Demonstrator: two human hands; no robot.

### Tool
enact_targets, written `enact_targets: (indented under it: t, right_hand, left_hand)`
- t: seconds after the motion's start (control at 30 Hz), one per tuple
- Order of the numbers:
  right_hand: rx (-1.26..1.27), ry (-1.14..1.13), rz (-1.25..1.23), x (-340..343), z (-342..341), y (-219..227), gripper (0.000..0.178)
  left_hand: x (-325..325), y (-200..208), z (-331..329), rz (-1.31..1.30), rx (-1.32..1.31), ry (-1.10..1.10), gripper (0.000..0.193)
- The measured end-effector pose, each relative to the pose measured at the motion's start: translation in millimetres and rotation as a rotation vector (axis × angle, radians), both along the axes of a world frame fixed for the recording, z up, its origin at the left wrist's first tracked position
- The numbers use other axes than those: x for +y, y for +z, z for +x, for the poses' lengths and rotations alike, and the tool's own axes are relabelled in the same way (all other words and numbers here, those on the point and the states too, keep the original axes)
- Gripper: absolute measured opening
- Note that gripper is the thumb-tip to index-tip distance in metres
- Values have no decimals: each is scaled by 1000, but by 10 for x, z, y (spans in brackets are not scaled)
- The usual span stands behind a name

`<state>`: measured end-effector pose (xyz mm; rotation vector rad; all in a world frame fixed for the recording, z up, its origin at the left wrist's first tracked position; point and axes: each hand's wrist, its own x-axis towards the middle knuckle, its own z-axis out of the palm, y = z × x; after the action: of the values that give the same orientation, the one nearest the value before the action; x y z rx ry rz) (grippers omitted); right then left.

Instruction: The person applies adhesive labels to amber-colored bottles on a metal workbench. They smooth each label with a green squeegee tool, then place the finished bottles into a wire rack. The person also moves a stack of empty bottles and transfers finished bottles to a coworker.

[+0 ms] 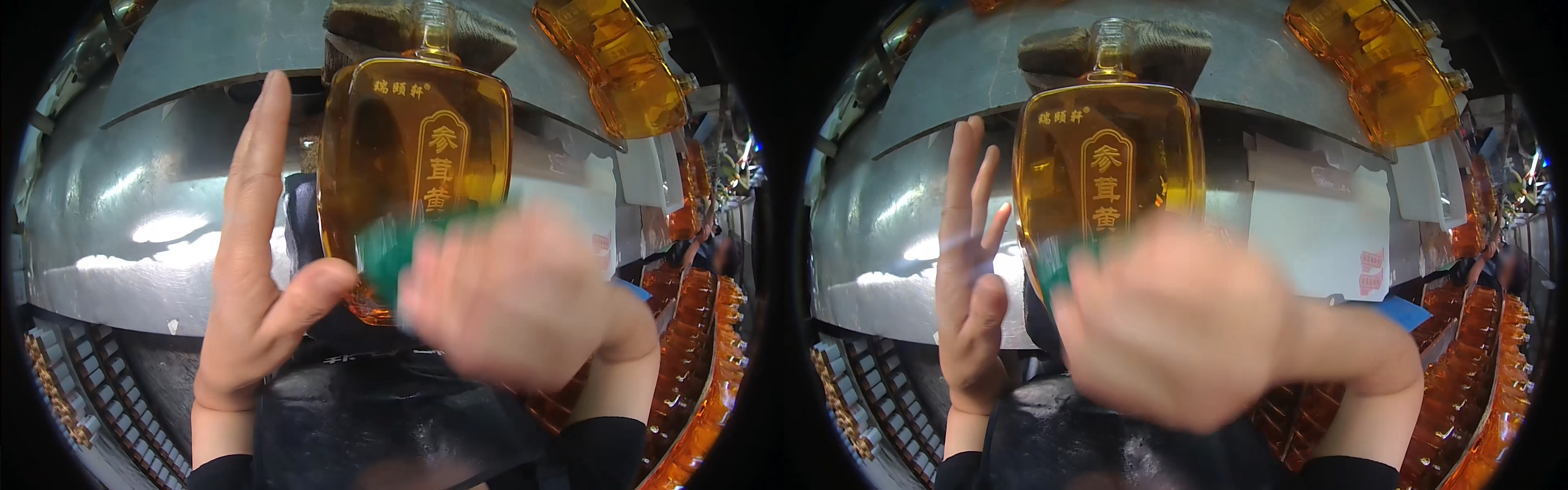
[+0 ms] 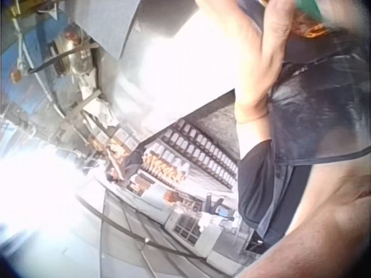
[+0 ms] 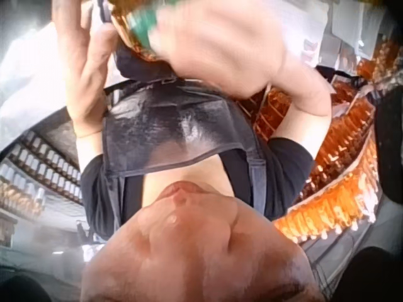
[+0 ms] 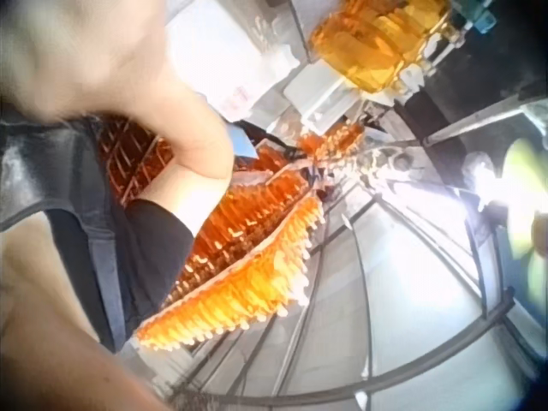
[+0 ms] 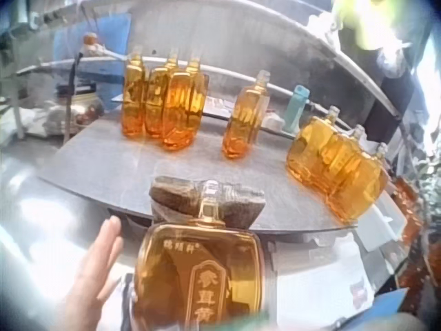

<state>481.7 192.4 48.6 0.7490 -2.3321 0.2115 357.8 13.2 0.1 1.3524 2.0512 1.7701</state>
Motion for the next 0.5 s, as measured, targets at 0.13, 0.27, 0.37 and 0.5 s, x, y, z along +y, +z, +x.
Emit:
enact_targets:
  t: [0.13,0.27,0.37,0.5]
  right_hand:
    - [34,-18,-4,225,-77,130,16]
    - [3,-132,-55,341,-80,182,15]
    - [-158,-156,-257,-5,479,-127,16]
    - [-129,-112,-130,288,-170,98,11]
  left_hand:
    - [-27,27,48,-55,45,48,98]
    - [37,-13,58,-100,87,51,91]
    - [84,6,50,-108,108,44,87]
    - [78,0,70,-92,107,75,81]
